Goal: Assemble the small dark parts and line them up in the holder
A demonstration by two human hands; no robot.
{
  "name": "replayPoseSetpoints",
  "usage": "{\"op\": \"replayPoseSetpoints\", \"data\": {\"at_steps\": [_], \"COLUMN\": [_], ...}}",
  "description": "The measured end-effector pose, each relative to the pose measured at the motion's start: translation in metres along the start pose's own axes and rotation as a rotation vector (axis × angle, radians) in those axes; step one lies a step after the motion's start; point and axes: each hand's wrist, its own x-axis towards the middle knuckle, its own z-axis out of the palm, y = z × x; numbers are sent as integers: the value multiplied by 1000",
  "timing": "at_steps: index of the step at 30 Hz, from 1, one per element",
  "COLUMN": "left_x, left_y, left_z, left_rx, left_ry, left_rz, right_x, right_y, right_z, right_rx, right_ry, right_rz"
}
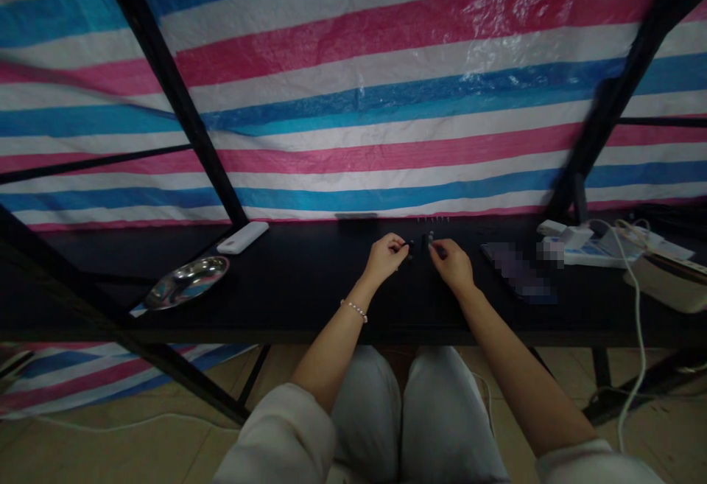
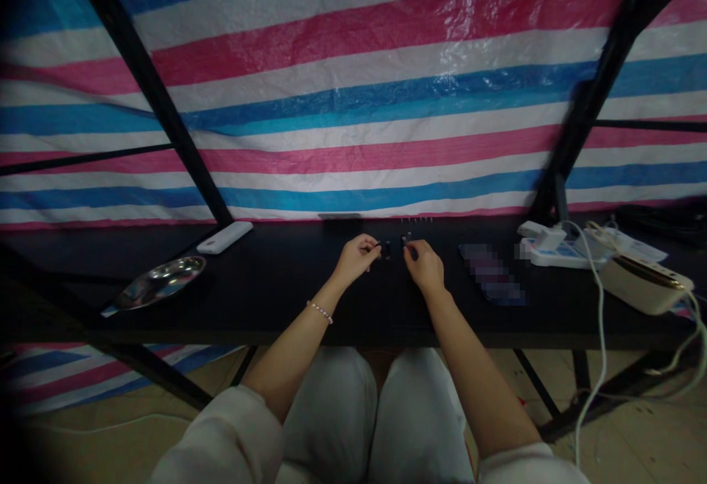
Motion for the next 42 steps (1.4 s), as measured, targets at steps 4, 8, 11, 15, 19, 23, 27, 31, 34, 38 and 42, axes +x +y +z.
{"op": "replayPoseSetpoints", "data": {"at_steps": [4, 8, 11, 15, 19, 23, 27, 31, 34, 38, 42], "left_x": [-3, -5, -8, -11, -13, -13, -12, -13, -14, -15, -15], "left_y": [-9, -7, -4, -1, -1, -3, -6, -6, -5, -5, -9], "left_z": [-11, -15, -17, -17, -17, -16, -16, -17, -16, -14, -12], "left_rx": [-200, -307, -366, -423, -430, -421, -415, -409, -401, -371, -331], "left_ry": [43, 65, 55, 34, 22, 6, -6, -22, -31, -53, -74], "left_rz": [-94, -164, -190, -204, -206, -218, -213, -201, -202, -217, -217], "right_x": [0, -2, -4, -6, -7, -7, -7, -7, -7, -7, -7], "right_y": [-3, -7, -10, -12, -13, -14, -13, -12, -12, -13, -11], "right_z": [0, -2, -4, -6, -7, -7, -6, -4, -3, -3, 0], "right_rx": [89, 139, 131, 105, 85, 88, 85, 111, 139, 165, 189], "right_ry": [-26, -85, -123, -147, -152, -162, -156, -155, -149, -147, -149], "right_rz": [-139, -250, -292, -332, -341, -347, -357, -374, -380, -388, -382]}}
